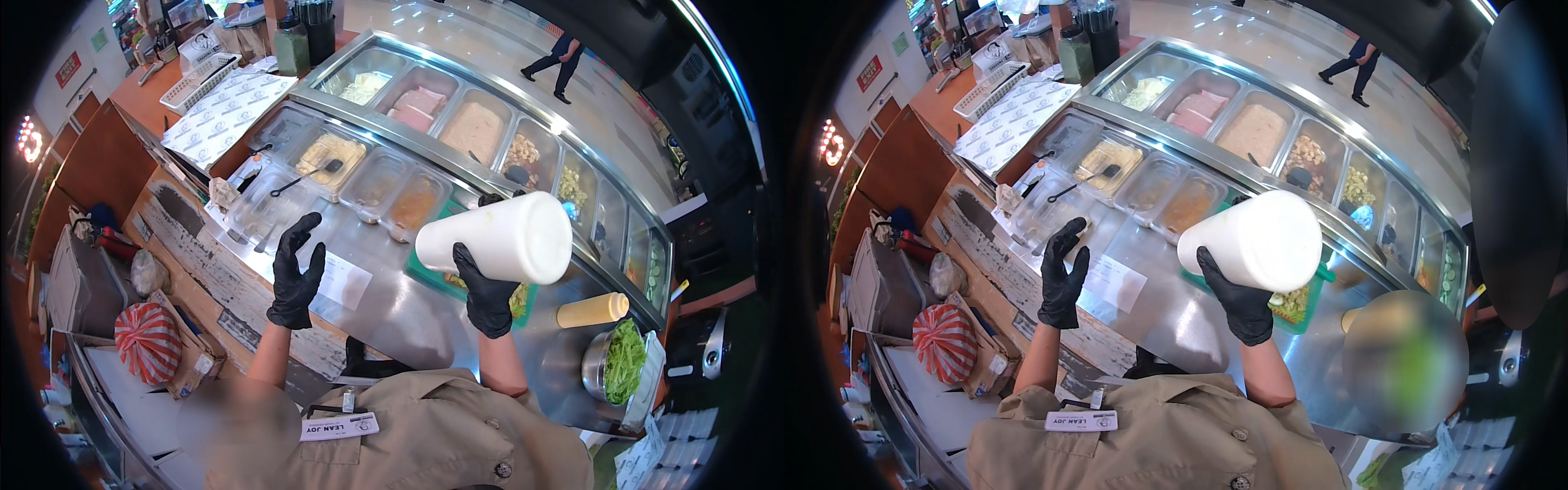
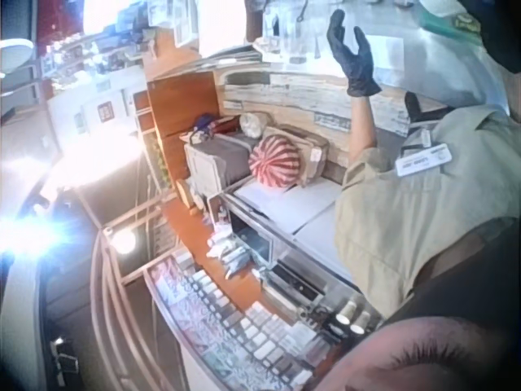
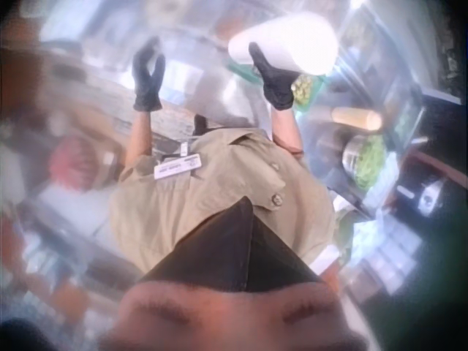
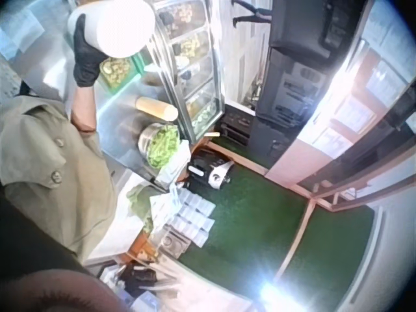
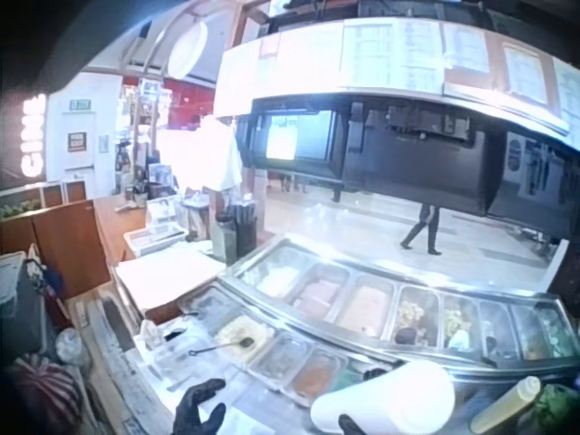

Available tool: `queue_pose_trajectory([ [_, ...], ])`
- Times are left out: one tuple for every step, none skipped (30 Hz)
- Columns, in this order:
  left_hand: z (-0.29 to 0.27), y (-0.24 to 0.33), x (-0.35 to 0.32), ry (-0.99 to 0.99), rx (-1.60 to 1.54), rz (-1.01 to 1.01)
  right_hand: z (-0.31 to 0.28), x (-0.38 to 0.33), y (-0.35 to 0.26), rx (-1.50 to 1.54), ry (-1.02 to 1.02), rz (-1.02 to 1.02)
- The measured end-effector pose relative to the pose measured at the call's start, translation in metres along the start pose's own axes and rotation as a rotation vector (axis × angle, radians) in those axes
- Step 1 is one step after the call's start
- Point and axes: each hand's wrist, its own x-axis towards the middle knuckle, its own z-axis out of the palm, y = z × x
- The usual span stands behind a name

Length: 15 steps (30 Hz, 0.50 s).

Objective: The person assembles a sandwich by placing lettuce, sliced tomatoes, cucumbers, and chicken onto a bun. They then add sauce, wrap the sandwich in paper, and place it into a paper bag at the counter.

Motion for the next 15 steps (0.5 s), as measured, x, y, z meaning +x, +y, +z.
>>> queue_pose_trajectory([
  [0.002, 0.005, 0.006, -0.014, -0.051, -0.039, 0.002, -0.002, 0.005, 0.034, 0.009, -0.011],
  [0.008, 0.013, 0.012, -0.025, -0.083, -0.020, 0.002, -0.002, 0.004, 0.069, 0.021, -0.021],
  [0.014, 0.021, 0.017, -0.047, -0.134, -0.039, 0.003, -0.001, -0.003, 0.028, 0.002, 0.002],
  [0.018, 0.031, 0.023, -0.104, -0.157, -0.024, 0.008, 0.004, -0.015, -0.009, -0.011, 0.020],
  [0.023, 0.040, 0.032, -0.142, -0.263, 0.046, 0.016, 0.014, -0.027, -0.043, -0.024, 0.031],
  [0.023, 0.047, 0.045, -0.168, -0.179, 0.186, 0.015, 0.022, -0.052, -0.042, -0.013, 0.054],
  [0.023, 0.054, 0.055, -0.202, -0.111, 0.266, 0.006, 0.032, -0.084, -0.136, -0.031, 0.066],
  [0.023, 0.059, 0.067, -0.202, -0.177, 0.348, -0.010, 0.036, -0.095, 0.069, 0.004, 0.184],
  [0.024, 0.063, 0.079, -0.194, -0.228, 0.338, -0.019, 0.057, -0.127, -0.081, -0.145, 0.392],
  [0.029, 0.067, 0.087, -0.163, -0.370, 0.310, -0.026, 0.073, -0.151, -0.360, -0.421, 0.501],
  [0.032, 0.072, 0.094, -0.162, -0.449, 0.324, -0.026, 0.085, -0.176, -0.588, -0.697, 0.589],
  [0.037, 0.076, 0.104, -0.198, -0.305, 0.428, -0.028, 0.071, -0.155, -0.580, -0.567, 0.220],
  [0.043, 0.082, 0.112, -0.218, -0.159, 0.535, -0.023, 0.065, -0.147, -0.425, -0.365, 0.291],
  [0.052, 0.091, 0.108, -0.347, -0.194, 0.440, -0.011, 0.049, -0.131, -0.193, -0.168, 0.310],
  [0.065, 0.102, 0.108, -0.492, -0.176, 0.556, 0.002, 0.033, -0.113, 0.011, 0.016, 0.275],
])
